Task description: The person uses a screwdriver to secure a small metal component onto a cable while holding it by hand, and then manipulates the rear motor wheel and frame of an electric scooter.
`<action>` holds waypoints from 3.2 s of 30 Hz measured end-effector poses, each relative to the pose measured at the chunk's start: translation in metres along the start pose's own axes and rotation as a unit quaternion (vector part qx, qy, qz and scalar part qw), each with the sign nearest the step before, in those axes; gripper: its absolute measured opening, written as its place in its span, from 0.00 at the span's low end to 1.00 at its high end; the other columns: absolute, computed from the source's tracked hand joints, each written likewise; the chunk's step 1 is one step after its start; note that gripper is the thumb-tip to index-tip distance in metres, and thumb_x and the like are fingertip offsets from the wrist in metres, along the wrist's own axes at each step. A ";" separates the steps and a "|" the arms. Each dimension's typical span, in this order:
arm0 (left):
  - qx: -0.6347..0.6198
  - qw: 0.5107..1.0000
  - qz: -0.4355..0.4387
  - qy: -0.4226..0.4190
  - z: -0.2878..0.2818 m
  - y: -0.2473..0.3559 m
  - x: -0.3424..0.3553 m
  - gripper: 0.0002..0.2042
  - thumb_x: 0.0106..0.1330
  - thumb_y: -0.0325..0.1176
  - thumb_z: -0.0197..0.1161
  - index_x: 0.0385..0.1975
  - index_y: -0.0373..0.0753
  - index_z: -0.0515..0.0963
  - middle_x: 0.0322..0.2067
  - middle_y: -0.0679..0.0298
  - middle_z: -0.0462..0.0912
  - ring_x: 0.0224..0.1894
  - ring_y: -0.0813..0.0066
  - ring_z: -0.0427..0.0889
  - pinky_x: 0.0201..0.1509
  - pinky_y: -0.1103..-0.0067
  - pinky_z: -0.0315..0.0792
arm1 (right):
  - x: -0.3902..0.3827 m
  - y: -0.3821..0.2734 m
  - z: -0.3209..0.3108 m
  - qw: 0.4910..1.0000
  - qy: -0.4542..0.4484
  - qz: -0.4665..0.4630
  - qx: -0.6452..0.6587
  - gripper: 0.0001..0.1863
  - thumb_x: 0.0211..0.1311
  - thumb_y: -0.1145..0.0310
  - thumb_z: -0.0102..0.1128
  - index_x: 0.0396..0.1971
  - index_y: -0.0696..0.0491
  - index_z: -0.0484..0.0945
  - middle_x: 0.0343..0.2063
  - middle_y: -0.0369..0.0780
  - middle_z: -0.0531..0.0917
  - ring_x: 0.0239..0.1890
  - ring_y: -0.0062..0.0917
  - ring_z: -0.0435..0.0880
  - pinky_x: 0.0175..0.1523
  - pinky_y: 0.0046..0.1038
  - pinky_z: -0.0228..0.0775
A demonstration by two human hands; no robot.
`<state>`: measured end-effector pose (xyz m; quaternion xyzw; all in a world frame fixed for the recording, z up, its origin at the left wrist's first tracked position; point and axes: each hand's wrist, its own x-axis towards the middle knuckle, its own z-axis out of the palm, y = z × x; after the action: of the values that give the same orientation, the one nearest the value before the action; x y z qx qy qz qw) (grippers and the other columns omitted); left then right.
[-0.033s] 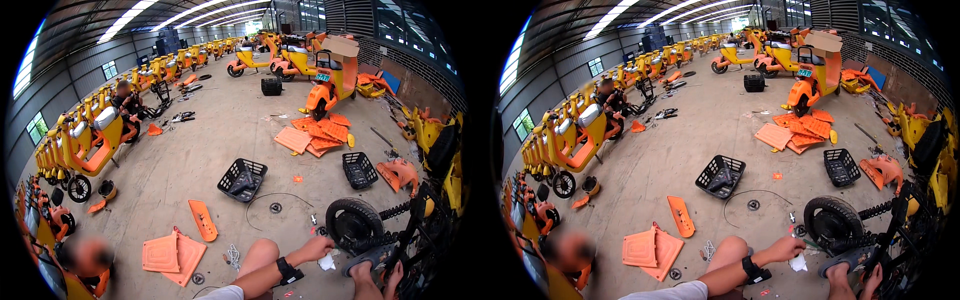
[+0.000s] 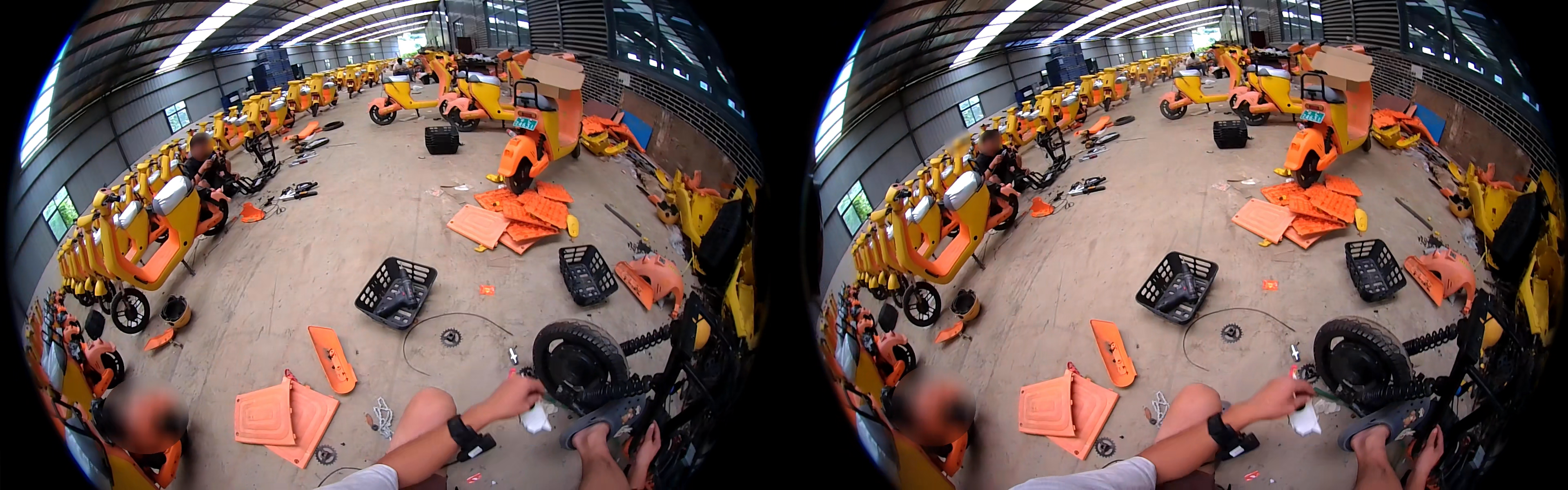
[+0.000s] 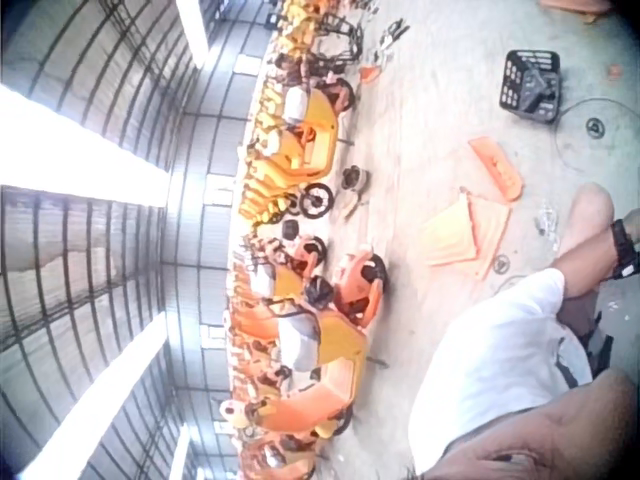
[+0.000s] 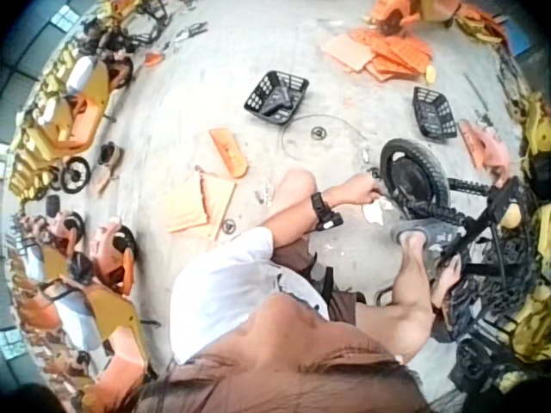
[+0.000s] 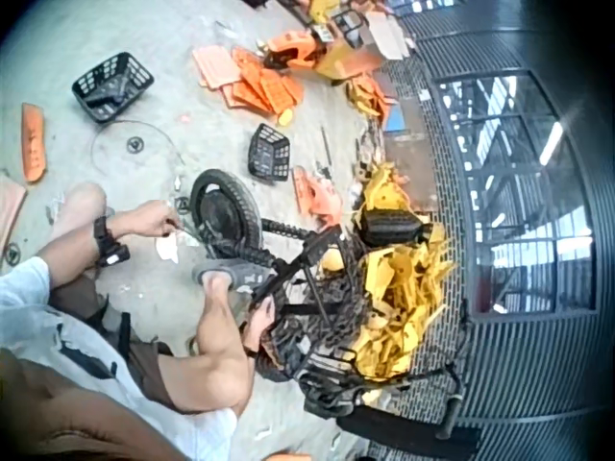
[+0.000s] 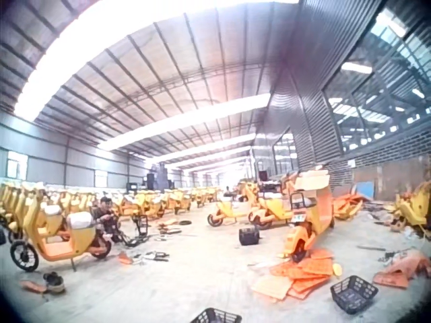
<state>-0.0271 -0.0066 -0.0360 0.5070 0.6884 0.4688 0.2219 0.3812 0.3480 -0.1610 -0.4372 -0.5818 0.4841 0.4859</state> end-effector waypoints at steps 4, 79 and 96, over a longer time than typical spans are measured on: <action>-0.147 0.970 -0.061 0.185 -0.075 0.031 -0.008 0.13 0.64 0.31 0.66 0.46 0.31 0.81 0.37 0.59 0.87 0.40 0.75 0.84 0.45 0.79 0.77 | -0.009 0.015 -0.003 0.996 0.011 -0.041 -0.073 0.16 0.66 0.62 0.62 0.51 0.50 0.81 0.35 0.40 0.84 0.35 0.27 0.80 0.49 0.48 0.74; -0.098 0.979 -0.177 -0.001 0.001 0.015 -0.027 0.12 0.64 0.29 0.66 0.43 0.30 0.81 0.30 0.60 0.86 0.33 0.78 0.83 0.38 0.82 0.77 | -0.174 0.086 0.056 0.847 -0.254 0.150 -0.441 0.15 0.59 0.60 0.63 0.41 0.52 0.84 0.38 0.48 0.85 0.47 0.42 0.82 0.53 0.39 0.73; -0.157 0.964 -0.177 -0.119 0.052 -0.017 0.007 0.05 0.64 0.22 0.63 0.37 0.29 0.78 0.29 0.58 0.83 0.32 0.71 0.84 0.41 0.78 0.80 | -0.290 0.169 0.010 0.920 0.040 0.262 -0.288 0.09 0.49 0.71 0.59 0.32 0.49 0.84 0.35 0.44 0.85 0.42 0.42 0.82 0.49 0.39 0.75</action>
<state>0.0027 0.0208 -0.0733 0.3879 0.6537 0.4601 0.4588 0.4197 0.0878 -0.3694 -0.7143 -0.5405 0.3877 0.2178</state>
